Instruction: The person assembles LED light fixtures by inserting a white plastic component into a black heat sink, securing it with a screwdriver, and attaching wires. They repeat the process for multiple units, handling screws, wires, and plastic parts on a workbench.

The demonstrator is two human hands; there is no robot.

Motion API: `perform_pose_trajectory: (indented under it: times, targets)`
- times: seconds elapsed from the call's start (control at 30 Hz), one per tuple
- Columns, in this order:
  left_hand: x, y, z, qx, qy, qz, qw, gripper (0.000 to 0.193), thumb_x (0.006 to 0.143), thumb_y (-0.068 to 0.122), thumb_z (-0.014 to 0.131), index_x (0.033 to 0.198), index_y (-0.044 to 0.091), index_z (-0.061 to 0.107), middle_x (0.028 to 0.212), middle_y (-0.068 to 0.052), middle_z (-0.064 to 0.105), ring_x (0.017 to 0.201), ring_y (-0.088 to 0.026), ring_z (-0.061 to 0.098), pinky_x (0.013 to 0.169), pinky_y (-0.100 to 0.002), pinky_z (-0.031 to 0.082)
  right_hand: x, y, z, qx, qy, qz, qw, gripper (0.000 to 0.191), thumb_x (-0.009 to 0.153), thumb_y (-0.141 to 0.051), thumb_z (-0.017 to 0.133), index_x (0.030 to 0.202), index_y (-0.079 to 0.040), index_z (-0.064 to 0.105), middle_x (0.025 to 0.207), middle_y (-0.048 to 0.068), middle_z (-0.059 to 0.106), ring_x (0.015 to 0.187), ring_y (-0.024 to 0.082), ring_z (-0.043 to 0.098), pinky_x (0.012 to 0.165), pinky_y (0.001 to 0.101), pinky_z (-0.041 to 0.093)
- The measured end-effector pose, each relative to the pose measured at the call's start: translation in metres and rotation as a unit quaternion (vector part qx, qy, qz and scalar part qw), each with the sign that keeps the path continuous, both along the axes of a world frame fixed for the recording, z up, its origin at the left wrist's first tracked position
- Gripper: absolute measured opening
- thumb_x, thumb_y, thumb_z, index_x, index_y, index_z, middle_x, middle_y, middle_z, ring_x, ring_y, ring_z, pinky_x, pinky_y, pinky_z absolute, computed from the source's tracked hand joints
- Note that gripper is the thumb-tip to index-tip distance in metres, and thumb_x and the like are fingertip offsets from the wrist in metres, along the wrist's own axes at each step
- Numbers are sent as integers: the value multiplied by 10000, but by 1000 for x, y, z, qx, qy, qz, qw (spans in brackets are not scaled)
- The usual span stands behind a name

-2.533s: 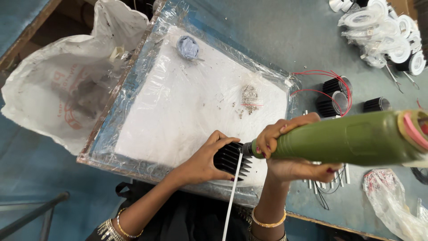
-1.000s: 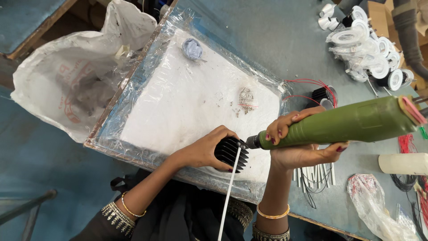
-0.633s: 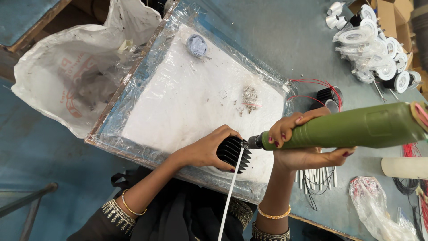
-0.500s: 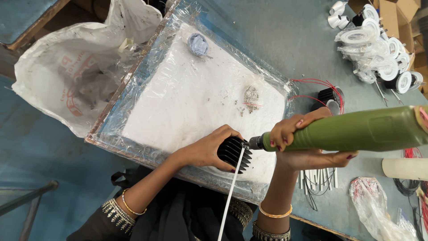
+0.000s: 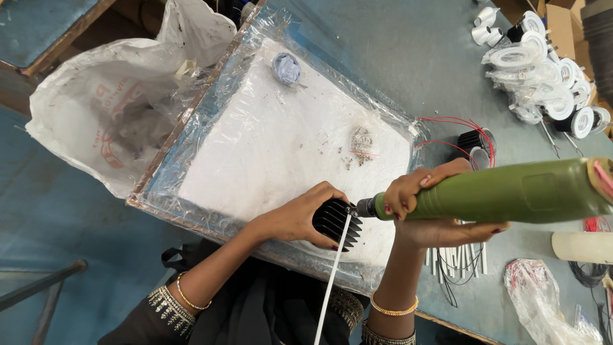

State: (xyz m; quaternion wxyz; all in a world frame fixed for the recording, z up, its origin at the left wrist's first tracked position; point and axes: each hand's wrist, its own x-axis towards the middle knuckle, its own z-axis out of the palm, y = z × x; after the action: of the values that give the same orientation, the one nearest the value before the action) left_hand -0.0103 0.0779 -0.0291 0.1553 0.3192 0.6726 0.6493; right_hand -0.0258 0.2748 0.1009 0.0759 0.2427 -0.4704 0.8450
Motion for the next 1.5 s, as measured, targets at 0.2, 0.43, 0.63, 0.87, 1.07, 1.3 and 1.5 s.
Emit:
perform_pose_trajectory:
  times: [0.2,0.43,0.63,0.87,1.07,1.3,1.5]
  targets:
    - [0,0,0,-4,-9,-2,1000,876,640,435,853,1377,112,506,1285,-83,492,1228,-262,557,1040,-398,484,0,-2,5,88,34,-27,995,972,785,-966,291,859,-7,429,498,113,428,332,195,427,350,326,390]
    - [1,-3,4,9,3,9,1000,886,650,427,875,1391,98,518,1303,-94,504,1246,-271,557,1062,-389,473,4,-8,8,80,-30,-67,994,983,727,-979,320,907,-18,416,493,112,417,332,211,425,348,348,387]
    - [2,-6,11,13,-10,27,999,890,622,399,906,1389,80,584,1280,-95,503,1228,-266,553,1075,-369,462,0,-8,4,78,-28,-90,992,1012,712,-998,347,898,-5,408,490,116,404,319,196,403,340,343,376]
    - [0,-9,5,6,-14,62,998,1070,630,440,923,1545,99,485,1220,-88,529,1165,-241,566,1052,-343,466,-7,4,-19,53,5,-68,996,1070,636,-1027,330,863,15,413,471,97,420,310,178,420,334,328,387]
    - [-6,-2,-9,-4,-10,72,997,1307,610,463,931,1643,94,220,1224,-90,537,1145,-244,564,1054,-349,468,-19,17,-24,92,-8,-51,994,1128,568,-1068,342,885,11,426,461,64,400,277,145,376,280,306,362]
    - [1,-7,3,-7,-7,66,998,1288,619,412,926,1643,135,196,1262,-111,494,1225,-276,543,1069,-391,459,-6,-7,-10,72,-12,-94,993,1046,664,-1018,300,876,-2,421,446,74,372,290,165,364,313,311,347]
    - [7,-9,13,-15,-35,50,998,1210,595,382,910,1603,190,267,1268,-111,477,1232,-297,538,1085,-421,466,8,-10,9,35,-7,-122,992,942,848,-920,298,877,11,431,528,110,408,353,185,382,375,308,351]
